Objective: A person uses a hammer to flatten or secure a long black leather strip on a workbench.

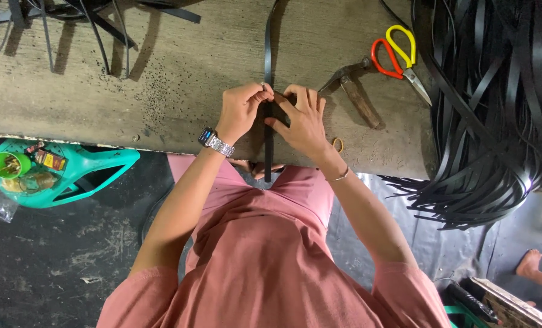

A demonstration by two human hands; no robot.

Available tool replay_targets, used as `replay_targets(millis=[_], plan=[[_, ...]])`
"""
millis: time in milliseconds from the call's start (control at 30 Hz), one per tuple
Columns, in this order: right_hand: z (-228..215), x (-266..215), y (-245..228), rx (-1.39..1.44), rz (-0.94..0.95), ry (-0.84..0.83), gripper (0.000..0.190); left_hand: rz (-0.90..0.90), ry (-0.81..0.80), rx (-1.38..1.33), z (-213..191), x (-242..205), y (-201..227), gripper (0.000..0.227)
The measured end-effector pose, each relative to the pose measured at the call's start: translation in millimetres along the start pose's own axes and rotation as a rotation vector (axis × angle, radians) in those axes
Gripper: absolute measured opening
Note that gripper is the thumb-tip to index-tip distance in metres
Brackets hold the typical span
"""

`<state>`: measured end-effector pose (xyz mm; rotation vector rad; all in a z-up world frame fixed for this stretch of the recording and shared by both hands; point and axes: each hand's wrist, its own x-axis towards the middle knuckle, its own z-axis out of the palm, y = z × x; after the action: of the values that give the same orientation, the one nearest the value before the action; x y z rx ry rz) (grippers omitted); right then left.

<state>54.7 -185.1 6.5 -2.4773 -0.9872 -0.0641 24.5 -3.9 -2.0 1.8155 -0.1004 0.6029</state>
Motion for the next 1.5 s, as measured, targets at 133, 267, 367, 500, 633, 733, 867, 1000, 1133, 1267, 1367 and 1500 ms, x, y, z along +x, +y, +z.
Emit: replay_targets(millis=[133, 267, 367, 500, 633, 733, 867, 1000, 1133, 1267, 1367, 1500], plan=[[-52.7, -4.5, 8.6, -0.186, 0.048, 0.092, 0.031, 0.051, -0.018, 0.017, -1.4, 3.7, 12.0, 0.014], [-66.5, -35.9, 62.4, -0.666, 0.359, 0.088, 0.044, 0.066, -0.028, -0.023, -3.5, 0.6, 9.8, 0.015], [-64.1, -49.0, 79.4, -0.771, 0.228, 0.142, 0.033, 0.088, -0.060, -0.028, -2.0, -1.9, 3.7, 0.014], [-88.5, -34.9, 60.0, 0.010, 0.615, -0.013, 0.049, 0.087, -0.039, -0.046, -1.8, -1.5, 15.4, 0.013], [-95.7, -38.6, 29.5, 0.117, 0.330, 0.190, 0.035, 0.073, -0.086, -0.067, -3.1, -7.7, -3.2, 0.016], [-92.4, -32.8, 0.7, 0.149, 0.271, 0.274, 0.033, 0.104, -0.115, 0.034, -3.1, -11.0, -11.6, 0.015], [-89.4, -19.8, -23.2, 0.008, 0.124, -0.010, 0.037, 0.094, -0.140, 0.087, -0.5, -18.2, -27.7, 0.018], [-95.6, -20.5, -18.5, 0.074, 0.167, -0.048, 0.034, 0.086, -0.151, 0.092, -1.7, -12.3, -15.4, 0.016], [-121.9, -40.2, -15.9, -0.820, 0.063, 0.123, 0.035, 0.086, -0.135, 0.091, -2.9, -7.4, -5.1, 0.016], [-94.2, -26.6, -15.4, -0.130, 0.184, -0.018, 0.036, 0.107, -0.167, 0.129, -1.3, -8.4, -17.7, 0.010], [-114.2, -20.0, -35.1, 0.289, 0.277, 0.008, 0.037, 0.075, -0.177, 0.101, 1.9, -15.5, -17.2, 0.008], [-104.6, -28.7, 32.5, 0.187, 0.255, 0.258, 0.026, 0.076, -0.174, 0.125, -3.7, -11.7, -16.0, 0.007]])
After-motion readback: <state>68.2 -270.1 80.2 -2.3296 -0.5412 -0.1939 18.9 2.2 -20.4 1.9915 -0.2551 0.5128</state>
